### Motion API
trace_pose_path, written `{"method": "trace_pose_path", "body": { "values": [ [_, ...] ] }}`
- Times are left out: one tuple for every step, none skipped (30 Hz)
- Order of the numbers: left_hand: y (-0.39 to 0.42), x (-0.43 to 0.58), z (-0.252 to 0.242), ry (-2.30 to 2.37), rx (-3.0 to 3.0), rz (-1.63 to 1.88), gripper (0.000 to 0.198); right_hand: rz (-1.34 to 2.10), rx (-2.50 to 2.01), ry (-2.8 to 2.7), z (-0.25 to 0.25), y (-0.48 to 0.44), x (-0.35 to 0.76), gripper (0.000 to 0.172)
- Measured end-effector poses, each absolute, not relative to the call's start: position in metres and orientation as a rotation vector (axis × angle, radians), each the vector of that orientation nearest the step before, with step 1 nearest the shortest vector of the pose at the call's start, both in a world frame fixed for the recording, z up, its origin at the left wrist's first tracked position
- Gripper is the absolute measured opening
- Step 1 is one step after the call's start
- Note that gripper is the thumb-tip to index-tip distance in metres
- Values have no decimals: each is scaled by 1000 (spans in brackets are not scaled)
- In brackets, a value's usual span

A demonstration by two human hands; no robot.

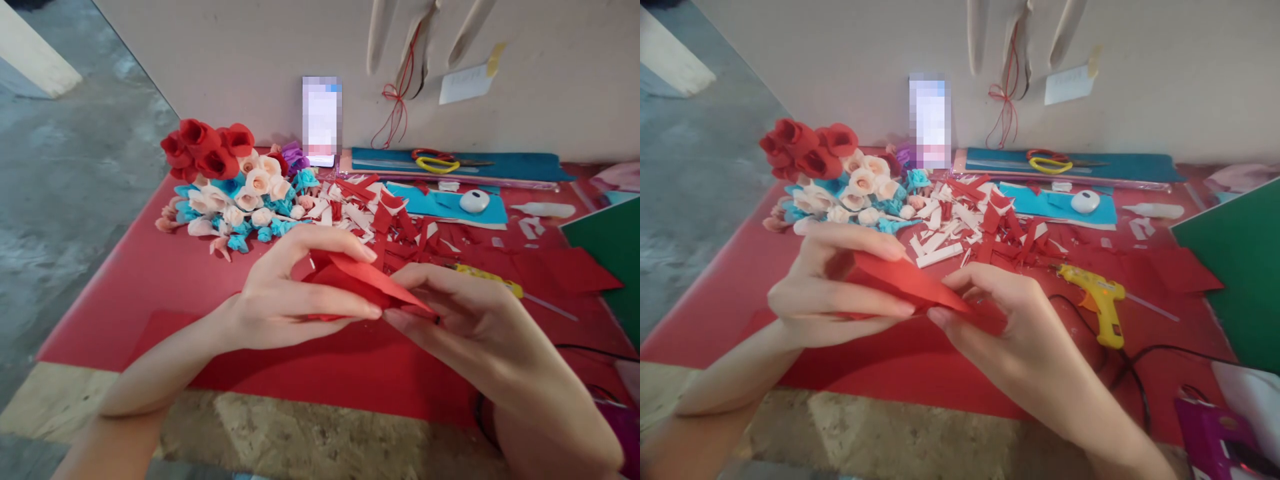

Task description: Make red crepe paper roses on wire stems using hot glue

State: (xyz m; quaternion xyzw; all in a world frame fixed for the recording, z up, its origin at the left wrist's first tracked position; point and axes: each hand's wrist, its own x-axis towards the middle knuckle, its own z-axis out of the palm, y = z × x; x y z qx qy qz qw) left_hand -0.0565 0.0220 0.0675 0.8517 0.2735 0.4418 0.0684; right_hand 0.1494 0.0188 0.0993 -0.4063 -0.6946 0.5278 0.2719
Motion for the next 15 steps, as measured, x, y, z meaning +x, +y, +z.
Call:
{"method": "trace_pose_path", "body": {
  "values": [
    [22,-55,67,859,2500,1393,47,1461,-1082,-1807,99,19,148,7],
    [22,-53,67,912,2404,1470,60,1512,-1072,-1726,99,18,147,11],
    [22,-51,65,977,2289,1532,70,1570,-1063,-1630,98,17,146,14],
    [22,-49,64,1034,2175,1565,75,1629,-1045,-1526,97,16,144,17],
    [21,-47,62,1069,2084,1563,72,1682,-1019,-1430,96,15,143,19],
    [20,-45,60,1081,2023,1525,64,1722,-981,-1353,94,14,141,20],
    [19,-43,59,1064,1985,1465,52,1747,-939,-1302,92,13,140,21],
    [18,-41,58,1033,1960,1396,42,1766,-899,-1275,90,12,139,22],
    [16,-39,57,991,1938,1347,32,1784,-862,-1268,89,12,138,23],
    [15,-37,56,952,1909,1320,24,1800,-834,-1270,88,12,137,25],
    [14,-36,56,920,1876,1314,19,1821,-822,-1274,87,12,136,27],
    [13,-35,57,896,1841,1330,17,1847,-824,-1277,86,12,136,28],
    [12,-34,57,881,1807,1351,17,1867,-830,-1277,85,12,135,28],
    [12,-33,58,875,1779,1368,18,1887,-833,-1270,85,11,135,28],
    [11,-32,58,880,1749,1379,19,1904,-827,-1254,84,11,134,29]
  ]
}}
